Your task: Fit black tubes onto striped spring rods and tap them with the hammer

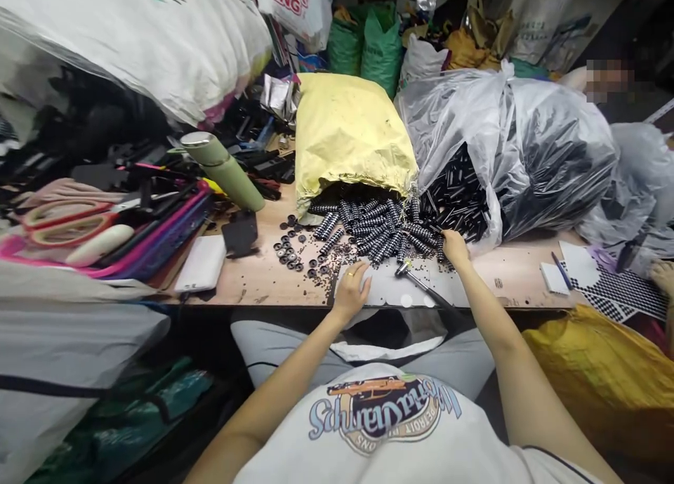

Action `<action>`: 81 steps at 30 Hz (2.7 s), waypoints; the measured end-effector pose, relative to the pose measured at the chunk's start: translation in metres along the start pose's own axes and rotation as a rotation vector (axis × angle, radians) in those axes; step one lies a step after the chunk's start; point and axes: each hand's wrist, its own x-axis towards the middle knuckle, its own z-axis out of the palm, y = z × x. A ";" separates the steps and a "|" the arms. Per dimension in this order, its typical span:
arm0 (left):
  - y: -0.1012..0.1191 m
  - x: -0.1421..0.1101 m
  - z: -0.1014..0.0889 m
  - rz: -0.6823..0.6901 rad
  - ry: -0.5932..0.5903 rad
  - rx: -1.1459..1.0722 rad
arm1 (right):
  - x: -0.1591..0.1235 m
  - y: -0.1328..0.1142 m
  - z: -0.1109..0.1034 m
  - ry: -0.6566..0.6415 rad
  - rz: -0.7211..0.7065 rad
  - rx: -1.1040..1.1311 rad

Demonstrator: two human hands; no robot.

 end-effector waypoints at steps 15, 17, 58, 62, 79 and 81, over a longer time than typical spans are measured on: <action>0.018 0.013 -0.015 -0.219 -0.063 -0.347 | 0.014 -0.052 -0.002 0.198 0.055 0.624; 0.022 0.027 -0.018 -0.318 -0.071 -0.427 | 0.007 -0.061 -0.002 0.241 0.074 0.684; 0.042 0.048 -0.035 -0.734 0.126 -1.330 | -0.145 -0.102 0.013 -0.276 -0.297 0.454; 0.055 0.044 -0.040 -0.783 -0.089 -1.392 | -0.134 -0.108 -0.015 -0.229 -0.394 0.722; 0.081 0.048 -0.028 -1.130 -0.197 -1.292 | -0.127 -0.142 -0.012 -0.179 -0.610 0.934; 0.077 0.048 -0.023 -1.106 -0.241 -1.266 | -0.130 -0.141 -0.006 -0.152 -0.553 0.921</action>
